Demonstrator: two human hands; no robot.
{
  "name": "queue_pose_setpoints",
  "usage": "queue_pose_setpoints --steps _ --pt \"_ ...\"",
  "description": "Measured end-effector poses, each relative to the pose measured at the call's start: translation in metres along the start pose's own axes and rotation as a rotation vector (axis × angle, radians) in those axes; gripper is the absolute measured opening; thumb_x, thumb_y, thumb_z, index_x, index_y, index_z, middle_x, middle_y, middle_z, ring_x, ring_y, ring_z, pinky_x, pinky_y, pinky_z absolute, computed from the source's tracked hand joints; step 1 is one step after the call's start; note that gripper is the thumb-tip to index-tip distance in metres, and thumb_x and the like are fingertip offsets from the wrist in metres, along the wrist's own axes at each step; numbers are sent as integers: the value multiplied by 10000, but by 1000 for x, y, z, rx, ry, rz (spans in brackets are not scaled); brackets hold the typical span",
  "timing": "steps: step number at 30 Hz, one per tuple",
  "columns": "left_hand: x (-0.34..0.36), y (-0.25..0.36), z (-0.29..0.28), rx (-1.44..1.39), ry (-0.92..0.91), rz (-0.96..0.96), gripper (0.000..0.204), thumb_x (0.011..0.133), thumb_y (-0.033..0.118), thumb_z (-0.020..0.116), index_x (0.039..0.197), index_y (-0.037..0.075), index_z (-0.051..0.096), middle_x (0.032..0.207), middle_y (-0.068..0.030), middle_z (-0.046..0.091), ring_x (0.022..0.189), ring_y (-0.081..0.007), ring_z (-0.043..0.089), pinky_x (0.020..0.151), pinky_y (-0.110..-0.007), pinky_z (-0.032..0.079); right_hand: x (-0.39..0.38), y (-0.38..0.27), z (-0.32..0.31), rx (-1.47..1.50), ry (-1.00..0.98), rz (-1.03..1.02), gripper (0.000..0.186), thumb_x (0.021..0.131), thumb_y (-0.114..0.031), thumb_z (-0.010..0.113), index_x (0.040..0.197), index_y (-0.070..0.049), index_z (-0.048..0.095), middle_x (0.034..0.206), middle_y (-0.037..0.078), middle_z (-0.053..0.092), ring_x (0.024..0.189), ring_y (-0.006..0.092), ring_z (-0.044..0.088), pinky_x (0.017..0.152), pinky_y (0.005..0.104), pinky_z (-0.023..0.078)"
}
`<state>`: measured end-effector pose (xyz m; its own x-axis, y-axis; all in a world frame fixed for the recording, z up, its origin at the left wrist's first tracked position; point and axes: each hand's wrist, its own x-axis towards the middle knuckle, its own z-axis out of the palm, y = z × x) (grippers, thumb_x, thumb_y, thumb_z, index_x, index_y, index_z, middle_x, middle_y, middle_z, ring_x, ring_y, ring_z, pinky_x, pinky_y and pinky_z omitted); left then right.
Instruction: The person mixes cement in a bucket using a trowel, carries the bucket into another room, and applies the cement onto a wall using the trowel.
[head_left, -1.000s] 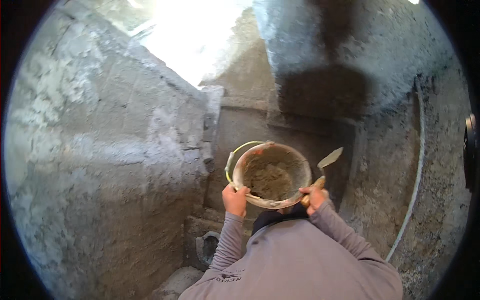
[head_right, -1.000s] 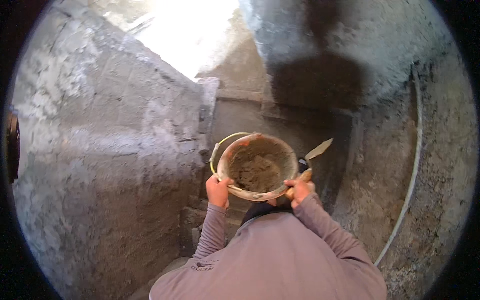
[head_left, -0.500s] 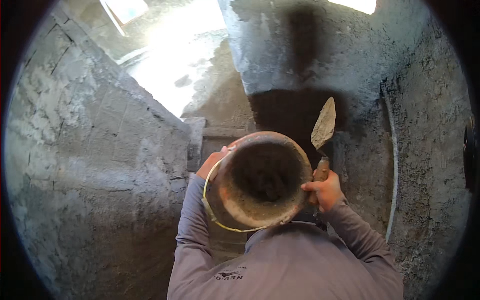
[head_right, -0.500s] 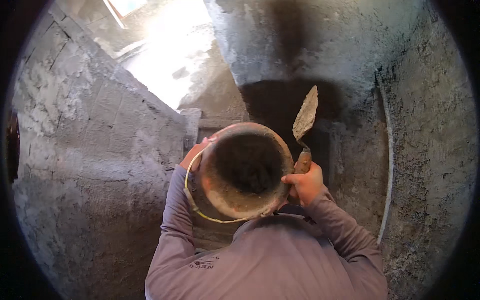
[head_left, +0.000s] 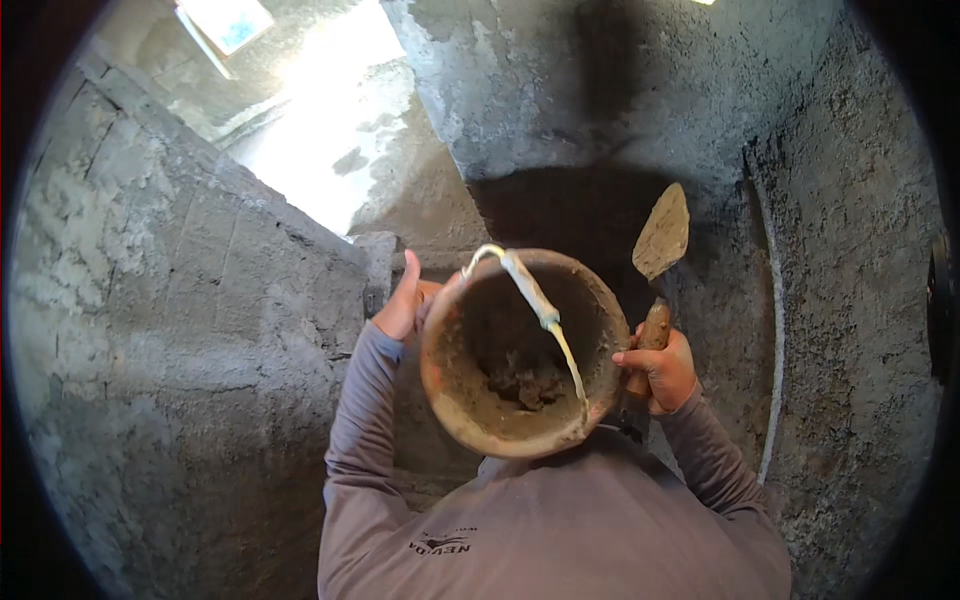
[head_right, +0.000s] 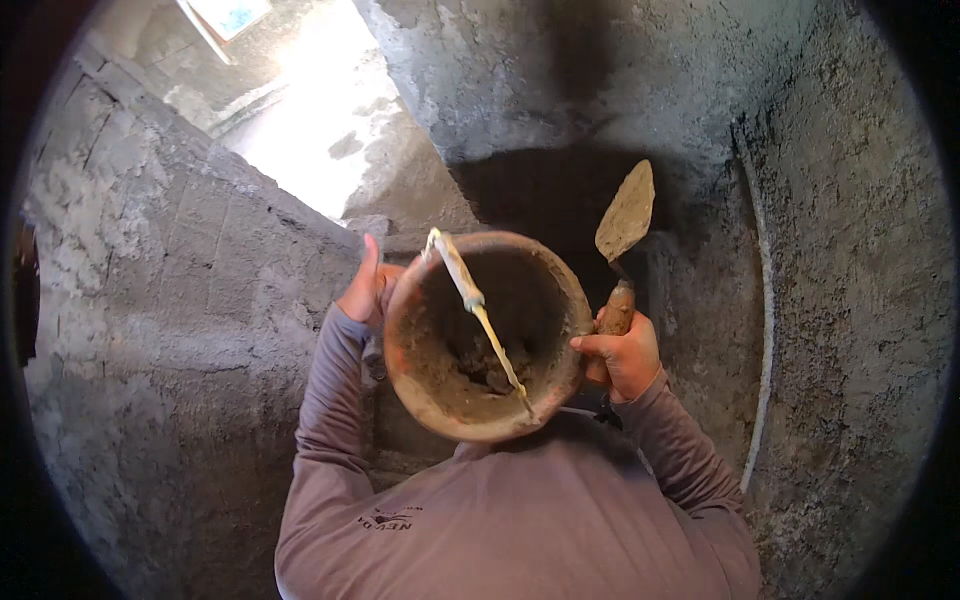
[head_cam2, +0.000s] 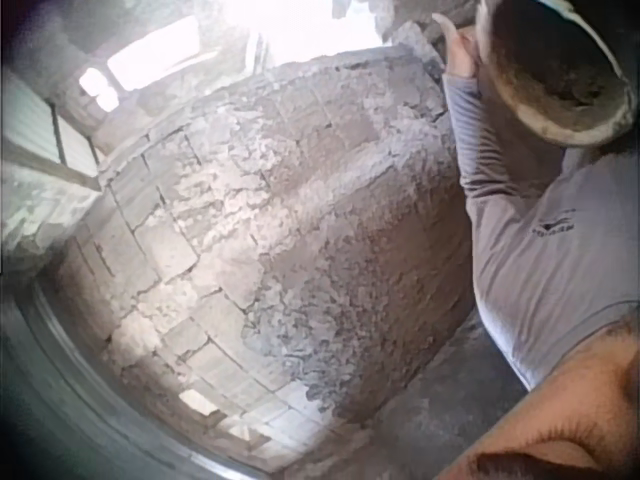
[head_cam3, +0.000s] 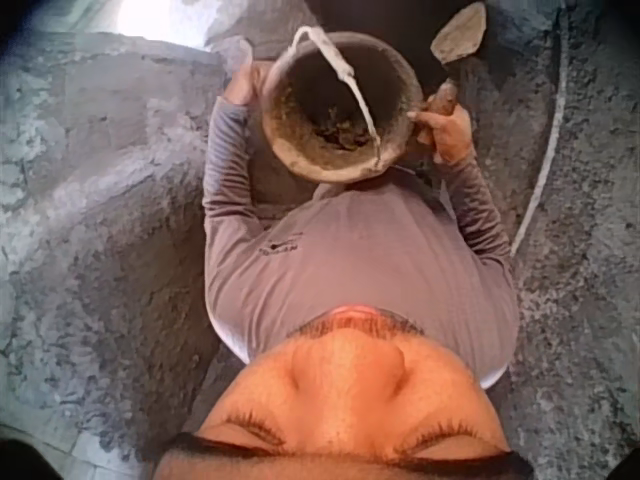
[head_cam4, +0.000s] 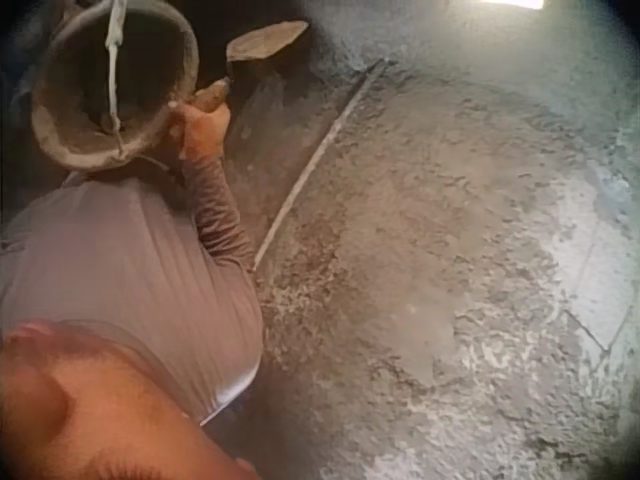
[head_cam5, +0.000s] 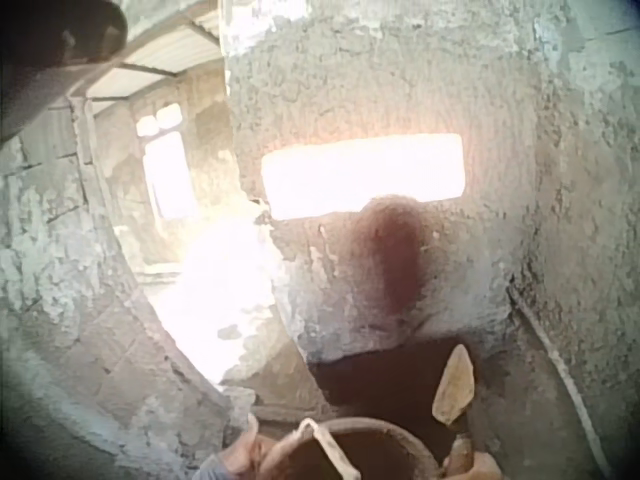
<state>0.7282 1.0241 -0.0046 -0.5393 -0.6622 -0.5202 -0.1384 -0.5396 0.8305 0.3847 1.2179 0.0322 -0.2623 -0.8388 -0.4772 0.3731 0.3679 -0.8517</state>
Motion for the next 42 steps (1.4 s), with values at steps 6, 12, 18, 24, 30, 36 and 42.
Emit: queue_pose_setpoints --steps 6,12,18,24,30,36,42 --pt "-1 38 -31 275 153 85 1218 844 938 72 1201 -39 707 760 -61 664 637 -122 541 596 -258 428 -3 -38 32 -158 -122 -341 471 677 -103 932 944 -67 545 861 11 615 784 124 614 725 306 539" --pt "-5 19 -6 -24 193 137 1294 750 1004 47 1183 -16 715 709 -42 648 516 -97 468 460 -234 337 14 -48 38 -236 -171 -583 452 683 -120 924 1028 10 662 940 37 697 844 120 644 798 299 537" --pt "21 -23 -35 -106 8 34 1345 709 1036 118 1301 -68 605 986 -152 723 855 -222 694 786 -315 548 29 -46 24 -396 -147 -434 464 678 -124 938 1029 24 672 962 78 735 881 151 688 811 326 566" --pt "11 -28 -6 -149 -131 -100 1341 689 1043 126 1371 -5 610 1067 -144 734 957 -236 708 812 -398 567 32 -18 11 -477 -108 -365 511 662 -171 971 1016 35 665 968 92 740 879 156 698 805 319 576" --pt "12 -35 -30 202 -142 -216 1184 809 963 94 1466 79 528 956 -48 669 776 -161 613 659 -290 494 18 -17 1 -274 -205 -177 449 708 -149 948 998 24 652 939 77 719 829 152 691 766 307 579" --pt "-41 29 15 293 20 169 869 1016 740 244 1310 22 636 881 9 620 769 -75 506 662 -247 432 -17 -24 -12 -87 -333 -2 456 720 -148 940 1002 14 620 917 57 693 809 145 675 750 298 573" --pt "-44 -34 8 175 176 121 953 980 793 215 1203 -6 685 906 -5 648 742 -87 557 667 -262 494 -15 -13 -15 -135 -347 -38 488 717 -75 924 983 -57 515 853 19 588 737 122 628 629 279 519"
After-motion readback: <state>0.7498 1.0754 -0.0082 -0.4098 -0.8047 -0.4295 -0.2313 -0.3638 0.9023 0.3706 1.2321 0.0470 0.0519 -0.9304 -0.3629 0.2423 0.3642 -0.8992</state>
